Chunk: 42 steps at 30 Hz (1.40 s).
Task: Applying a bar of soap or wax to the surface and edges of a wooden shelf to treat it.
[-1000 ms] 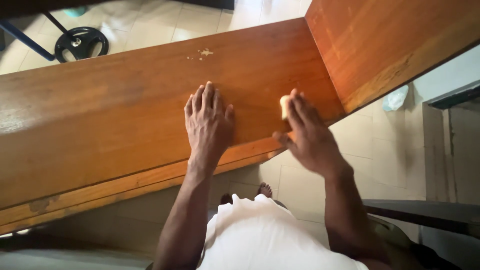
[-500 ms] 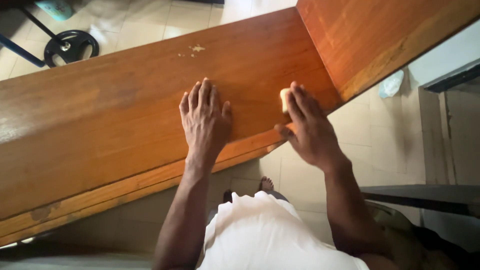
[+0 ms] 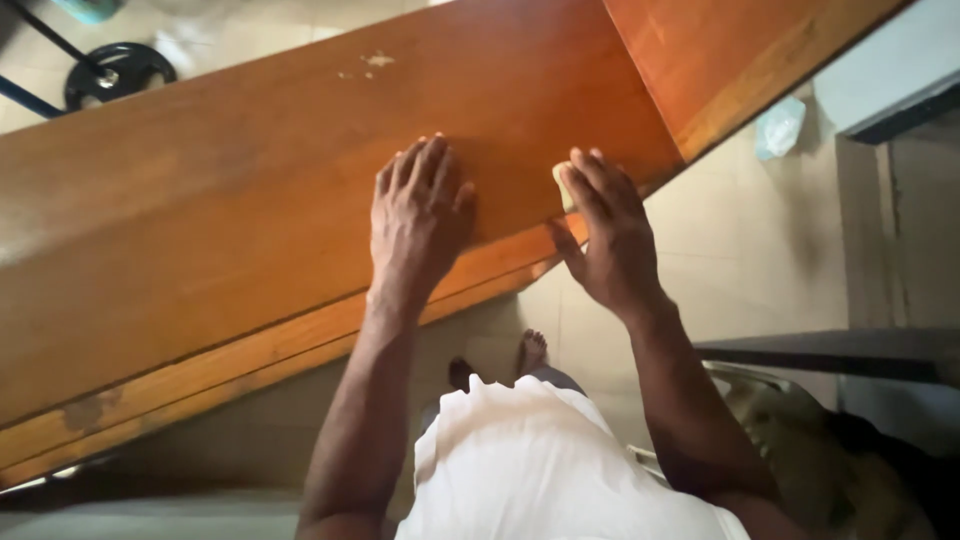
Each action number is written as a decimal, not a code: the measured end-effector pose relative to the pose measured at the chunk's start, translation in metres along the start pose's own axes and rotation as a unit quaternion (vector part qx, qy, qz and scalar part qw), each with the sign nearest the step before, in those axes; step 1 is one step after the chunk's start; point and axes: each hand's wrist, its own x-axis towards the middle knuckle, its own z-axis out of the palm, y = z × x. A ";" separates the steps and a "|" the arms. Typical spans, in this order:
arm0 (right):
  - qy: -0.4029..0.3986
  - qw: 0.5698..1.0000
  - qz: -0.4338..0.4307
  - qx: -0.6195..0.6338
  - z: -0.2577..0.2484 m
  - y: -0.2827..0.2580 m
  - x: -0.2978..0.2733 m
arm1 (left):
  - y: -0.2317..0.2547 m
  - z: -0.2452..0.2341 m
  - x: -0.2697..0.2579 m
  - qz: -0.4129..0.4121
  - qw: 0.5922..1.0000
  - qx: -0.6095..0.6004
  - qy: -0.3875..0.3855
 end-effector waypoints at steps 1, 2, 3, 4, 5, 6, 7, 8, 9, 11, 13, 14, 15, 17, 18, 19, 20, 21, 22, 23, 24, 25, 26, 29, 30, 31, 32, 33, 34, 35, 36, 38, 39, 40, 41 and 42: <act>-0.002 1.000 0.004 -0.003 -0.004 -0.001 0.002 | 0.002 -0.005 0.000 0.001 1.000 -0.005 -0.003; -0.006 1.000 0.009 0.006 -0.008 -0.002 0.004 | 0.005 -0.009 0.001 -0.003 1.000 -0.016 -0.001; -0.010 1.000 0.014 0.016 -0.013 -0.002 0.006 | 0.008 -0.014 0.002 -0.008 1.000 -0.028 0.001; -0.012 1.000 0.014 0.017 -0.007 0.001 0.002 | 0.009 -0.015 0.001 -0.010 1.000 -0.028 0.000; 0.019 1.000 0.017 0.017 -0.001 0.004 -0.003 | 0.011 -0.018 0.001 -0.023 0.999 -0.045 -0.004; 0.050 0.998 0.019 0.017 0.005 0.007 -0.007 | 0.013 -0.020 0.001 -0.035 0.998 -0.061 -0.006; 0.049 0.998 0.018 0.018 0.004 0.007 -0.011 | 0.013 -0.014 -0.005 -0.037 0.997 -0.060 -0.006; 0.066 0.998 0.004 0.017 0.004 0.008 -0.012 | 0.013 -0.009 -0.010 -0.007 0.999 -0.041 0.010; 0.082 0.996 -0.010 0.016 0.003 0.010 -0.013 | 0.012 -0.004 -0.014 0.023 0.999 -0.021 0.025; 0.075 0.996 -0.033 0.046 -0.011 -0.004 -0.015 | 0.040 -0.015 -0.021 0.025 0.999 -0.030 -0.014; 0.066 0.993 -0.056 0.076 -0.014 -0.005 -0.029 | 0.065 -0.017 -0.037 0.024 0.998 -0.039 -0.052; 0.011 0.990 -0.057 0.131 -0.008 -0.001 -0.041 | 0.075 -0.014 -0.048 0.047 0.995 -0.070 -0.044; -0.045 0.980 -0.058 0.185 -0.003 0.003 -0.052 | 0.085 -0.010 -0.060 0.070 0.992 -0.100 -0.036; -0.099 0.972 -0.022 0.213 0.004 0.013 -0.068 | 0.100 -0.007 -0.077 0.063 0.989 -0.132 -0.027; -0.152 0.960 0.018 0.236 0.006 0.019 -0.077 | 0.109 -0.005 -0.085 0.060 0.984 -0.166 -0.020; -0.155 0.959 0.015 0.237 0.007 0.027 -0.080 | 0.114 0.009 -0.094 0.056 0.984 -0.166 -0.018; -0.182 0.947 0.049 0.259 0.008 0.033 -0.084 | 0.118 0.021 -0.103 0.035 0.979 -0.193 -0.051; -0.209 0.933 0.082 0.281 0.009 0.040 -0.088 | 0.123 0.034 -0.111 0.013 0.972 -0.219 -0.084; -0.213 0.932 0.080 0.282 0.012 0.048 -0.091 | 0.125 0.049 -0.115 0.009 0.972 -0.218 -0.083; -0.209 0.927 0.078 0.301 0.016 0.056 -0.094 | 0.127 0.064 -0.119 -0.017 0.968 -0.237 -0.077; -0.208 0.921 0.076 0.321 0.019 0.062 -0.100 | 0.130 0.078 -0.127 -0.045 0.963 -0.255 -0.072; -0.214 0.919 0.075 0.323 0.024 0.070 -0.105 | 0.136 0.082 -0.127 -0.052 0.963 -0.254 -0.072; -0.216 0.919 0.074 0.321 0.029 0.079 -0.109 | 0.141 0.088 -0.126 -0.101 0.946 -0.294 -0.095; -0.249 0.919 0.099 0.289 0.039 0.103 -0.116 | 0.155 0.122 -0.124 -0.210 0.907 -0.341 -0.133; -0.278 0.917 0.126 0.258 0.043 0.109 -0.117 | 0.158 0.136 -0.126 -0.268 0.886 -0.348 -0.150; -0.282 0.915 0.124 0.260 0.050 0.115 -0.122 | 0.158 0.155 -0.132 -0.274 0.885 -0.347 -0.149; -0.292 0.912 0.141 0.250 0.056 0.119 -0.127 | 0.158 0.174 -0.138 -0.284 0.889 -0.339 -0.119; -0.302 0.909 0.158 0.240 0.062 0.124 -0.133 | 0.158 0.192 -0.145 -0.293 0.893 -0.331 -0.089; -0.304 0.908 0.157 0.240 0.069 0.130 -0.143 | 0.153 0.207 -0.151 -0.295 0.892 -0.331 -0.089; -0.273 0.924 0.118 0.242 0.076 0.136 -0.152 | 0.148 0.222 -0.157 -0.321 0.880 -0.332 -0.114; -0.242 0.936 0.076 0.245 0.084 0.140 -0.162 | 0.143 0.236 -0.165 -0.348 0.865 -0.332 -0.139; -0.265 0.936 0.033 0.231 0.094 0.140 -0.176 | 0.130 0.289 -0.192 -0.423 0.820 -0.373 -0.096; -0.284 0.934 -0.010 0.215 0.099 0.139 -0.184 | 0.123 0.314 -0.209 -0.489 0.768 -0.410 -0.053; -0.287 0.933 -0.009 0.216 0.109 0.142 -0.190 | 0.122 0.325 -0.212 -0.492 0.766 -0.410 -0.053; -0.320 0.927 -0.035 0.195 0.119 0.144 -0.196 | 0.121 0.336 -0.215 -0.520 0.728 -0.445 -0.045; -0.353 0.918 -0.058 0.173 0.128 0.147 -0.205 | 0.123 0.347 -0.220 -0.546 0.686 -0.480 -0.038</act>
